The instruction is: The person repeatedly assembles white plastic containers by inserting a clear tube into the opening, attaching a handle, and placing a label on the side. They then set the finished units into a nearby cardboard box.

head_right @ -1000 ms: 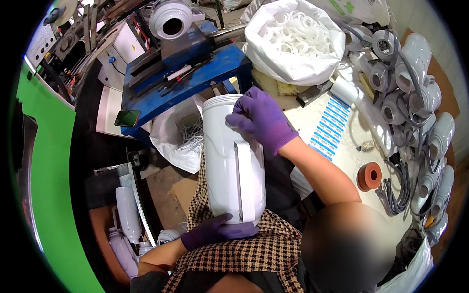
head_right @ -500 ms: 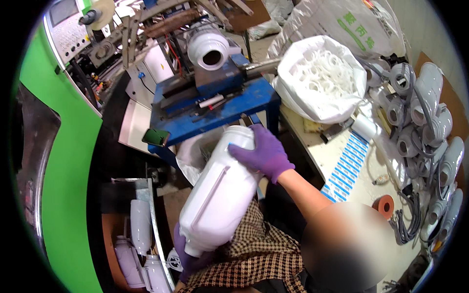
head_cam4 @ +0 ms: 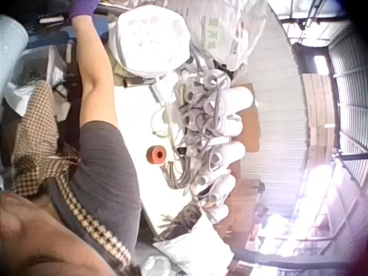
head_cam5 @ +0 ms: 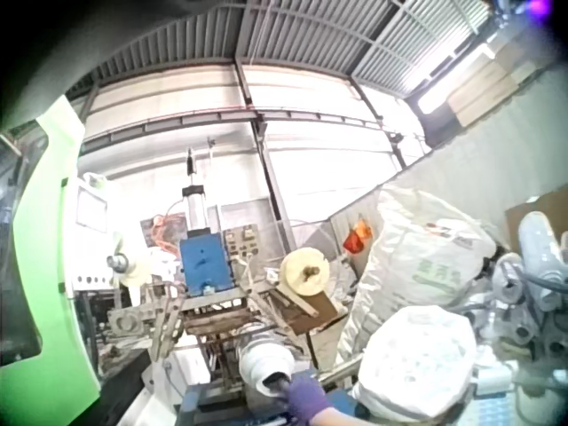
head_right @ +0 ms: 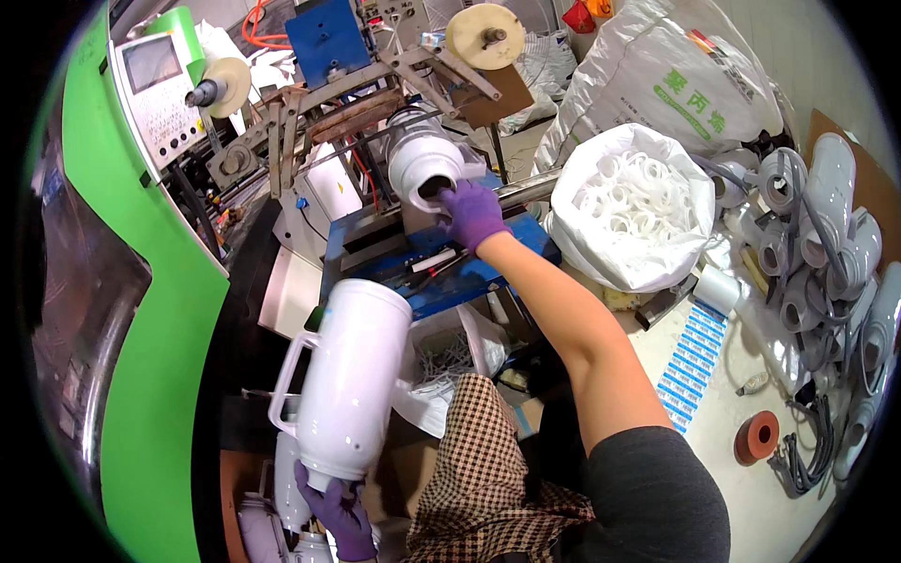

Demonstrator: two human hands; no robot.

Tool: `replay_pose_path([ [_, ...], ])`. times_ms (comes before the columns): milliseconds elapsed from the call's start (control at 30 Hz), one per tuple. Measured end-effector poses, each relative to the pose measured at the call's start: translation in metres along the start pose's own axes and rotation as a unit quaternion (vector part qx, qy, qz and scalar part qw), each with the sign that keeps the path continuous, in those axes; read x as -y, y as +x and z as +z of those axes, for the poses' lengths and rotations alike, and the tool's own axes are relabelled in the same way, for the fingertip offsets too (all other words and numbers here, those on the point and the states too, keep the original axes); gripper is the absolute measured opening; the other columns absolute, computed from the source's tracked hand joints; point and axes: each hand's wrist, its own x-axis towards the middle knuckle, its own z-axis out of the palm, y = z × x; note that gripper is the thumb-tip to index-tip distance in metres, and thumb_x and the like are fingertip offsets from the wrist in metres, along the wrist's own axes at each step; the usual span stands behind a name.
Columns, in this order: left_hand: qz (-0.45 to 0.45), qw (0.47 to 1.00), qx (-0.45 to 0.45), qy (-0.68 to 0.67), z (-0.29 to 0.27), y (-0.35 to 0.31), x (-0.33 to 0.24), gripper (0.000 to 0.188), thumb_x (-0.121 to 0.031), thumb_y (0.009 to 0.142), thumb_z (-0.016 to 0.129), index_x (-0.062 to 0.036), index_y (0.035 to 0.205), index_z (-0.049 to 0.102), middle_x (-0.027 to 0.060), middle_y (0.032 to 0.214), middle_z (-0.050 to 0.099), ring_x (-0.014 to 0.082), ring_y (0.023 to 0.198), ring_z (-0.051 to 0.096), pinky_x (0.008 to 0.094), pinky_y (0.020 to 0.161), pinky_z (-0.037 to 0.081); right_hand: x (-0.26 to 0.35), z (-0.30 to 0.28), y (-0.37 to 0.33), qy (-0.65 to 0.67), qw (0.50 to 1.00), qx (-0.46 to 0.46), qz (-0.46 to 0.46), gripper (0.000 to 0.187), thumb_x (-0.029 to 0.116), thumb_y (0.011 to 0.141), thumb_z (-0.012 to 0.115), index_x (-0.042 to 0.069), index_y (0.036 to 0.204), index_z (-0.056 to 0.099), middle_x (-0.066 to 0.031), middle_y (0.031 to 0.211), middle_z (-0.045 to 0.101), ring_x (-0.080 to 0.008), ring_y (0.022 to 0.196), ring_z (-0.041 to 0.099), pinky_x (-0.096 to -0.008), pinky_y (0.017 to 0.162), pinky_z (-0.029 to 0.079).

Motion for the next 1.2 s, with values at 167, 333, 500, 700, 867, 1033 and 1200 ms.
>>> replay_pose_path([
  [167,0.079,0.997,0.025,-0.001,0.034,0.057,-0.029,0.072,-0.012,0.094,0.060,-0.0123,0.158,0.027,0.0116,0.153,0.041,0.0276,0.127,0.054,0.0394,0.095,0.053,0.028,-0.118,-0.152,0.046,0.970,-0.211,-0.114,0.033,0.025,0.065,0.085,0.010,0.087,0.066,-0.0140,0.095,0.066,-0.0372,0.087,0.064,-0.0459,0.079,0.050],
  [333,0.181,0.967,0.176,0.025,0.138,0.142,-0.025,0.075,-0.004,0.085,0.071,-0.0047,0.152,0.038,0.0146,0.150,0.045,0.0266,0.133,0.049,0.0400,0.104,0.049,-0.062,-0.236,-0.428,0.417,0.817,-0.259,0.302,0.081,0.052,0.086,0.073,0.001,0.145,0.048,-0.0158,0.136,0.060,-0.0314,0.127,0.058,-0.0463,0.108,0.047],
  [500,0.574,0.661,0.200,0.440,0.315,0.147,-0.032,0.060,-0.011,0.072,0.080,-0.0294,0.128,0.069,0.0156,0.153,0.043,0.0539,0.135,0.038,0.0575,0.110,0.043,-0.023,-0.322,-0.424,0.650,0.643,-0.169,0.369,0.080,0.060,0.091,0.061,0.003,0.145,0.048,-0.0158,0.137,0.059,-0.0288,0.126,0.059,-0.0436,0.107,0.048],
  [700,0.583,0.478,0.227,0.616,0.411,0.265,-0.005,0.036,-0.026,0.078,0.077,-0.0355,0.113,0.075,0.0008,0.156,0.047,0.0557,0.144,0.030,0.0693,0.109,0.039,-0.051,-0.303,-0.378,0.503,0.794,-0.101,0.327,0.069,0.054,0.048,0.093,0.004,0.089,0.067,-0.0126,0.102,0.072,-0.0242,0.091,0.068,-0.0377,0.083,0.054],
  [867,0.535,0.447,0.298,0.652,0.412,0.243,-0.035,0.046,-0.045,0.078,0.079,-0.0364,0.123,0.073,0.0077,0.163,0.037,0.0480,0.150,0.027,0.0661,0.118,0.027,-0.057,-0.284,-0.306,0.480,0.875,-0.011,0.061,0.054,0.048,0.056,0.093,0.011,0.072,0.058,-0.0138,0.090,0.069,-0.0326,0.083,0.067,-0.0398,0.074,0.052],
  [1033,0.158,0.582,0.778,0.175,0.341,0.096,-0.087,0.107,-0.036,0.077,0.086,-0.0040,0.161,0.029,0.0100,0.159,0.039,0.0229,0.148,0.035,0.0385,0.122,0.026,0.023,-0.261,-0.212,0.622,0.766,0.008,0.160,0.064,0.035,0.078,0.083,0.005,0.128,0.058,-0.0086,0.130,0.058,-0.0188,0.117,0.057,-0.0345,0.106,0.044],
  [1200,0.026,0.624,0.777,0.085,0.254,0.072,-0.144,0.090,-0.027,0.065,0.092,0.0014,0.140,0.054,0.0227,0.146,0.053,0.0309,0.132,0.056,0.0460,0.112,0.043,0.040,-0.239,-0.204,0.788,0.608,0.066,0.073,0.061,0.010,0.091,0.073,0.005,0.146,0.045,-0.0039,0.107,0.063,-0.0107,0.101,0.060,-0.0283,0.095,0.048],
])
